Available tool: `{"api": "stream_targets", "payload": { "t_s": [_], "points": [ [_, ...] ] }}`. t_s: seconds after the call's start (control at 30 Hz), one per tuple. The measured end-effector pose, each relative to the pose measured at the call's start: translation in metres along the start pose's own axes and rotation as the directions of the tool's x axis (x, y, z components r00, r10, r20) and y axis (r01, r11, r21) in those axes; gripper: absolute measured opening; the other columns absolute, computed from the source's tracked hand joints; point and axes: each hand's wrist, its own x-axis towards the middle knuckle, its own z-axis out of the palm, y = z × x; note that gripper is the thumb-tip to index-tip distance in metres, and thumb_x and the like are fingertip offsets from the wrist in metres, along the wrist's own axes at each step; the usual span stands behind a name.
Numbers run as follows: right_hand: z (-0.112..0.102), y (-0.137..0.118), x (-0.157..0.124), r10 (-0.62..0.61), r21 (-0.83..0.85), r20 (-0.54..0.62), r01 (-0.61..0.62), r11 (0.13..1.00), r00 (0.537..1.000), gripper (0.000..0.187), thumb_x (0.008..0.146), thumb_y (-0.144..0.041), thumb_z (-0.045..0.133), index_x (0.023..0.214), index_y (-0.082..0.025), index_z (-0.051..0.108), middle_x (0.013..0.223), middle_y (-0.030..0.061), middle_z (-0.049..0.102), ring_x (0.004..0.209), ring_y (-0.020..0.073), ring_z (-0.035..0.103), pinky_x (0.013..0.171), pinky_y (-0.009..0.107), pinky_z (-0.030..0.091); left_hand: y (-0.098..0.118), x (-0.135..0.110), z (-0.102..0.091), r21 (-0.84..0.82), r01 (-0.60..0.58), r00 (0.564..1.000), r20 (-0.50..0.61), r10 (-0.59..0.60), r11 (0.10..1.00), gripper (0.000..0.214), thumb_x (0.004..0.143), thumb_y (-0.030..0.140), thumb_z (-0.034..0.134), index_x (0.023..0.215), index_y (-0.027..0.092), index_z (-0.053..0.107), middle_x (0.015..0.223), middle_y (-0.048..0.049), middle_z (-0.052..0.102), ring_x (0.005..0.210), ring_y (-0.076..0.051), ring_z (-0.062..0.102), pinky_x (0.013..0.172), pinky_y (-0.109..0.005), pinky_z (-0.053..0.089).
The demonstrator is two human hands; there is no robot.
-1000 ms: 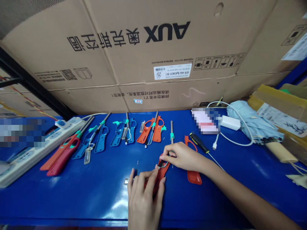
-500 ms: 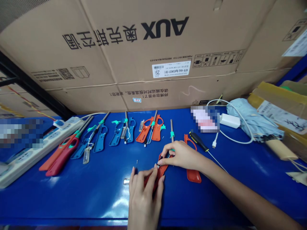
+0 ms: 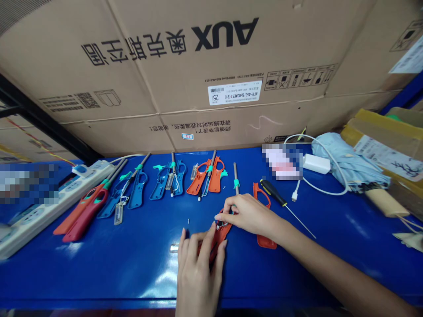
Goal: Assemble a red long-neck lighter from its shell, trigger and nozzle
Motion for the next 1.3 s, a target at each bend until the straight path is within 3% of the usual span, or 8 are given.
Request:
{"api": "stream_targets", "payload": {
  "t_s": [0.23,0.5,0.7,0.97,1.3],
  "points": [
    [0.001,0.000,-0.002,-0.023,-0.091,-0.032,0.020,0.996,0.999,0.029,0.079,-0.047,0.059,0.067,-0.020,0.061,0.054,-0.0024,0.054,0.050,0.0109,0.048,0.048,0.022,0.025,0.000,0.000,-0.001,-0.013,-0.007,1.000,0.006,0.007,1.000,0.030,0.085,0.030,0.055,0.115,0.022,0.056,0.088,-0.0027,0.061,0.078,-0.017,0.060,0.100,-0.050,0.036],
    [0.006,-0.004,-0.008,-0.101,-0.191,-0.063,0.088,0.978,0.993,0.023,0.085,-0.039,0.054,0.073,-0.019,0.057,0.081,0.0032,0.068,0.072,0.0194,0.063,0.054,0.024,0.033,0.001,0.001,-0.002,-0.006,-0.002,1.000,0.001,0.002,1.000,0.035,0.084,0.028,0.056,0.119,0.022,0.053,0.086,-0.0018,0.059,0.078,-0.017,0.059,0.100,-0.049,0.037],
    [0.005,0.002,-0.010,-0.120,-0.124,-0.097,0.108,0.986,0.988,0.026,0.083,-0.044,0.055,0.074,-0.020,0.058,0.082,0.0024,0.069,0.075,0.0193,0.064,0.057,0.025,0.037,0.001,0.002,-0.002,-0.018,-0.014,1.000,-0.007,0.013,1.000,0.031,0.084,0.026,0.057,0.115,0.022,0.056,0.089,-0.0031,0.060,0.080,-0.017,0.059,0.098,-0.049,0.038],
    [-0.001,0.006,-0.007,-0.042,0.020,-0.061,0.043,0.999,0.997,0.026,0.078,-0.046,0.059,0.077,-0.022,0.068,0.057,-0.0017,0.057,0.051,0.0111,0.049,0.045,0.022,0.027,0.001,0.001,-0.002,-0.006,-0.008,1.000,0.027,0.008,1.000,0.037,0.085,0.027,0.056,0.122,0.022,0.052,0.090,-0.0040,0.059,0.081,-0.018,0.058,0.097,-0.048,0.038],
    [0.001,0.006,-0.002,0.053,0.089,-0.068,-0.047,0.995,0.996,0.023,0.076,-0.041,0.063,0.069,-0.021,0.072,0.052,-0.0010,0.058,0.047,0.0109,0.048,0.048,0.022,0.030,0.000,-0.001,0.000,-0.014,0.017,0.999,0.030,-0.016,1.000,0.033,0.085,0.031,0.056,0.117,0.021,0.056,0.086,-0.0027,0.059,0.078,-0.017,0.059,0.098,-0.048,0.038]
  ]
}}
